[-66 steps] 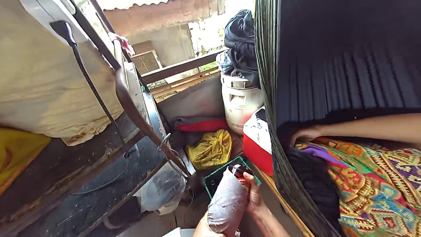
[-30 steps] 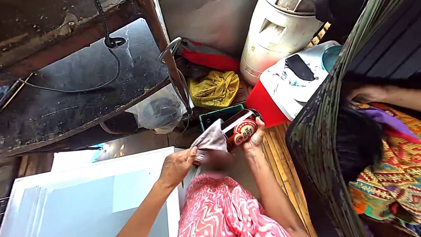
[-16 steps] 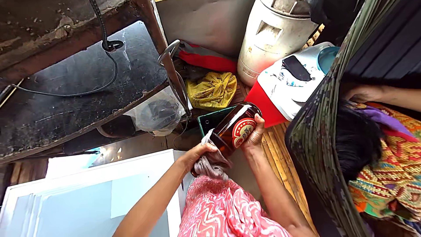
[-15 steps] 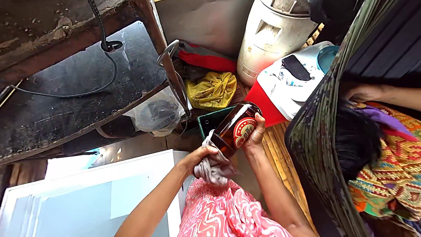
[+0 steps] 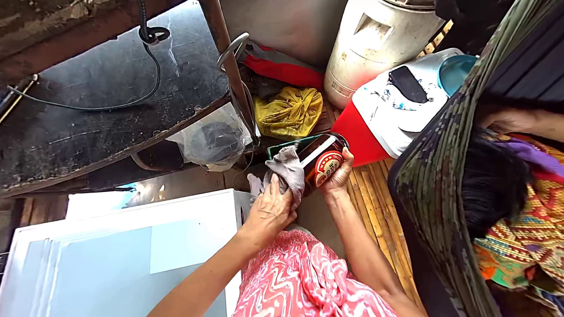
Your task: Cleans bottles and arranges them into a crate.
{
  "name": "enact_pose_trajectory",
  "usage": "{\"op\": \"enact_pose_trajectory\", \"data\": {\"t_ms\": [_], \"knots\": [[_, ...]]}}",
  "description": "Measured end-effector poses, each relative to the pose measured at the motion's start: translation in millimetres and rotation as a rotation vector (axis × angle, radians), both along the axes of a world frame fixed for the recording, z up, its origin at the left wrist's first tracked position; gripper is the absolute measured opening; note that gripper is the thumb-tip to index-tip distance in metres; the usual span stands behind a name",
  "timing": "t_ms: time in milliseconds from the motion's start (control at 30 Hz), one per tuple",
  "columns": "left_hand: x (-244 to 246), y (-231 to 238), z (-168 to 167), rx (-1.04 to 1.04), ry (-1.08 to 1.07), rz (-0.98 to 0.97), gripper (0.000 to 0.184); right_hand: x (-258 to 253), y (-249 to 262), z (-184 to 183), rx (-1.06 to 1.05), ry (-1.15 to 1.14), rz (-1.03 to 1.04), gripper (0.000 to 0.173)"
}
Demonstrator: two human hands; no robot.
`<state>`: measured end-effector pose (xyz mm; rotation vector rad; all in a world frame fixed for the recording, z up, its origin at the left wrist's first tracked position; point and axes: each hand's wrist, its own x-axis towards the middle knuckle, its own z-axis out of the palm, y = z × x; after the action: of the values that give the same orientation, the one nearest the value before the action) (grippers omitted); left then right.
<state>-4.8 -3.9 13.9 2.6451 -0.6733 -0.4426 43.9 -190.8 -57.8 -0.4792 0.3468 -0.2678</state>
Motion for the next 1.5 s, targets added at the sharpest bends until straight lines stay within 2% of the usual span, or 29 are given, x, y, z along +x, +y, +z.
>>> {"op": "enact_pose_trajectory", "data": {"t_ms": [100,167,200,233,300,333,367,433,500,600,667,700,767,833,900,1000,1100,1200,1267,1367,1433,1500], "knots": [[20,-2,2,-0.061,0.166,0.083,0.068,-1,-3,2,0.007,-0.001,-0.019,0.039],[33,2,-1,-0.122,0.429,0.153,0.079,-2,-9,5,-0.042,-0.029,-0.037,0.043],[35,5,-7,-0.192,0.551,0.181,0.076,-1,-13,8,-0.088,-0.050,-0.051,0.044],[33,10,-16,-0.304,0.657,0.212,0.063,-2,-17,11,-0.138,-0.072,-0.063,0.044],[22,16,-28,-0.606,0.890,0.304,0.024,-1,-26,15,-0.226,-0.097,-0.086,0.044],[16,18,-27,-0.728,1.021,0.335,0.011,-1,-29,15,-0.251,-0.101,-0.104,0.043],[11,21,-26,-0.822,1.139,0.348,0.006,-3,-31,13,-0.270,-0.115,-0.111,0.042],[6,26,-26,-0.953,1.327,0.300,0.009,-6,-34,6,-0.294,-0.152,-0.100,0.041],[7,24,-24,-1.044,1.415,0.227,0.008,-6,-33,0,-0.309,-0.154,-0.086,0.044],[0,7,-8,-1.109,1.345,0.259,0.008,-3,-29,0,-0.331,-0.159,-0.008,0.048],[-7,1,0,-1.074,1.181,0.336,0.011,-1,-27,11,-0.277,-0.109,0.088,0.051],[-9,0,-1,-0.978,1.032,0.352,0.024,-5,-24,18,-0.240,-0.060,0.180,0.059],[-8,5,-7,-0.594,0.711,0.325,0.063,-17,-9,25,-0.190,0.031,0.320,0.082],[-5,8,-5,-0.304,0.583,0.264,0.080,-26,10,26,-0.110,0.127,0.280,0.076],[-5,11,2,-0.195,0.518,0.189,0.078,-24,15,21,-0.008,0.118,0.228,0.061],[-14,25,5,-0.280,0.361,0.092,0.052,-14,9,12,0.047,0.003,0.235,0.049],[-19,50,6,-0.603,0.256,0.245,0.042,-4,-9,-2,0.057,-0.059,0.245,0.050],[-23,77,17,-1.029,0.389,0.455,0.026,2,-36,-18,0.020,-0.085,0.281,0.060],[-24,77,19,-1.192,0.491,0.470,0.019,-1,-48,-25,0.039,-0.089,0.351,0.067],[-20,41,11,-1.177,0.524,0.314,0.027,-3,-43,-25,0.117,-0.067,0.494,0.073],[-15,5,4,-1.034,0.438,0.150,0.045,-5,-27,-15,0.036,-0.036,0.493,0.057],[-5,-28,-8,-0.816,0.239,0.015,0.058,-8,-16,-8,-0.009,-0.036,0.499,0.041]]}}
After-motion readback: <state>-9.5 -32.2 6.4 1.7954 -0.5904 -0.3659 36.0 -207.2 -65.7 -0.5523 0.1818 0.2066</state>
